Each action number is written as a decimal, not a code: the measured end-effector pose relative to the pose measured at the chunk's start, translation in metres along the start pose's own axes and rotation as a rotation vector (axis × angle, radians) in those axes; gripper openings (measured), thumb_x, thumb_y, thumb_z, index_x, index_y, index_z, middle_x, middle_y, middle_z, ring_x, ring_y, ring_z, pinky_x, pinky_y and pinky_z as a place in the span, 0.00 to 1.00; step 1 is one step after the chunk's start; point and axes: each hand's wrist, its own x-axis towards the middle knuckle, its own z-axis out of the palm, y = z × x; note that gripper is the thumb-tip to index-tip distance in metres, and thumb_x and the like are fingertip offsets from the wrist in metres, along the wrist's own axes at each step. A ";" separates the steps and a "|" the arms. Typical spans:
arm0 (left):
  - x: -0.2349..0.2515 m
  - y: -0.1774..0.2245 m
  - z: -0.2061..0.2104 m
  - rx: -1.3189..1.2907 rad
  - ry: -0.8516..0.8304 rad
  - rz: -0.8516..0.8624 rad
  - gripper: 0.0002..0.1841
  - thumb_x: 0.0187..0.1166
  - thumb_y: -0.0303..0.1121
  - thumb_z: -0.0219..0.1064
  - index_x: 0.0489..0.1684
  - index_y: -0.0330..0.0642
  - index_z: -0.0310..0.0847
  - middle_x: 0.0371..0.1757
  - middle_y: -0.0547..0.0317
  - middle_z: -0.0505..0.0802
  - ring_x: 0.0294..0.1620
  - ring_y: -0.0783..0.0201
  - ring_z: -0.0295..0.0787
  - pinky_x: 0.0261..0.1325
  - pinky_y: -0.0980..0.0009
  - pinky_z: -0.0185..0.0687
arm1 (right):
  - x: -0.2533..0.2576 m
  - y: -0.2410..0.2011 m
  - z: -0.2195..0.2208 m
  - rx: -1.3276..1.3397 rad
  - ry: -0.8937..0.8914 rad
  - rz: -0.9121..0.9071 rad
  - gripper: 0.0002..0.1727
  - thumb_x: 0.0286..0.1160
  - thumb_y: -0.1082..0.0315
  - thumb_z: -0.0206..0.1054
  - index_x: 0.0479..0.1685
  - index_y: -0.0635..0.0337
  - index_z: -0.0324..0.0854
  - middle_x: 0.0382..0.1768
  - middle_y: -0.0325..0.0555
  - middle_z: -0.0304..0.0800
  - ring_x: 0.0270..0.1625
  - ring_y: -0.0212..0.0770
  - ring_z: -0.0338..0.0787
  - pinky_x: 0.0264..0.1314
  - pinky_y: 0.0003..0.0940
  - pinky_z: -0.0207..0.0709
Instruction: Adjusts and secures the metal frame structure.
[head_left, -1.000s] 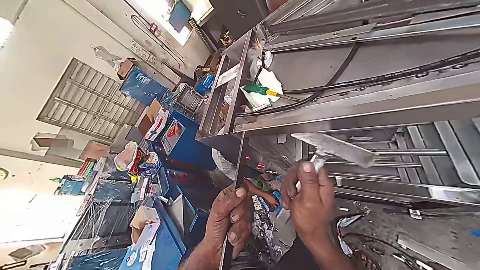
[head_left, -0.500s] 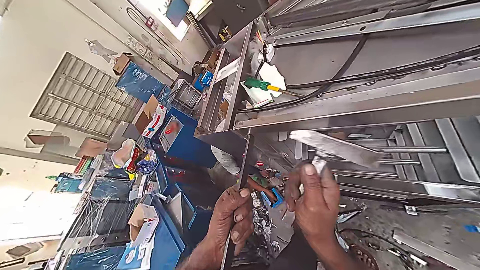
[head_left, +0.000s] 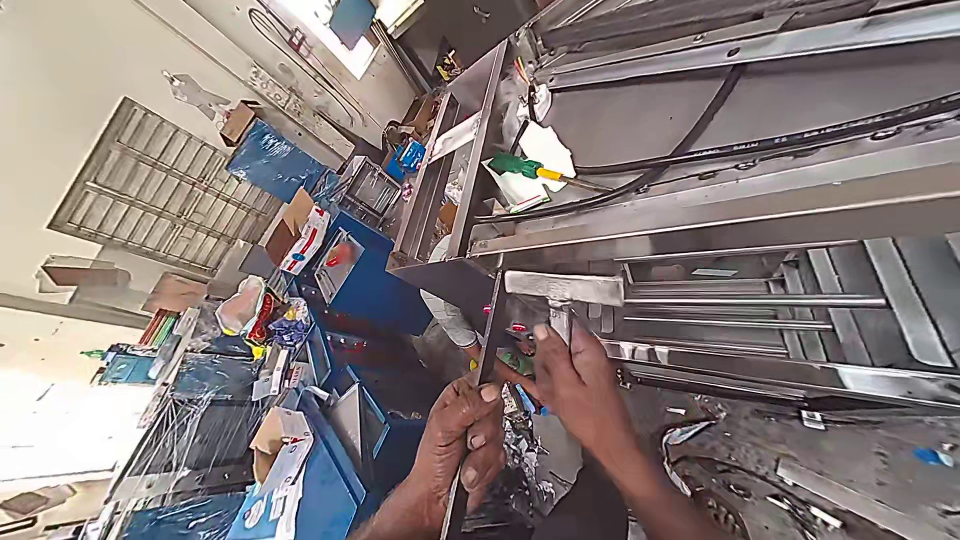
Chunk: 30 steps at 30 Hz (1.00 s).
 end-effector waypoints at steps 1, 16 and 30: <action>-0.001 0.000 0.001 0.005 0.010 0.000 0.07 0.85 0.33 0.65 0.45 0.39 0.80 0.15 0.66 0.79 0.11 0.70 0.80 0.15 0.75 0.80 | 0.004 0.000 -0.002 -0.100 -0.079 0.055 0.19 0.91 0.50 0.52 0.57 0.56 0.76 0.19 0.34 0.73 0.14 0.34 0.73 0.15 0.33 0.73; 0.010 -0.006 -0.008 -0.019 0.022 -0.034 0.05 0.85 0.31 0.64 0.46 0.39 0.80 0.16 0.66 0.79 0.11 0.70 0.79 0.16 0.76 0.81 | 0.001 -0.001 -0.021 -0.015 -0.018 0.050 0.18 0.91 0.53 0.51 0.59 0.57 0.75 0.20 0.31 0.78 0.13 0.30 0.74 0.13 0.28 0.72; 0.000 0.010 0.004 0.055 -0.036 0.011 0.06 0.85 0.32 0.65 0.50 0.39 0.81 0.15 0.67 0.78 0.11 0.71 0.79 0.15 0.76 0.80 | -0.006 -0.006 -0.005 0.211 0.149 -0.124 0.16 0.94 0.50 0.50 0.38 0.46 0.70 0.14 0.27 0.68 0.09 0.27 0.66 0.08 0.25 0.67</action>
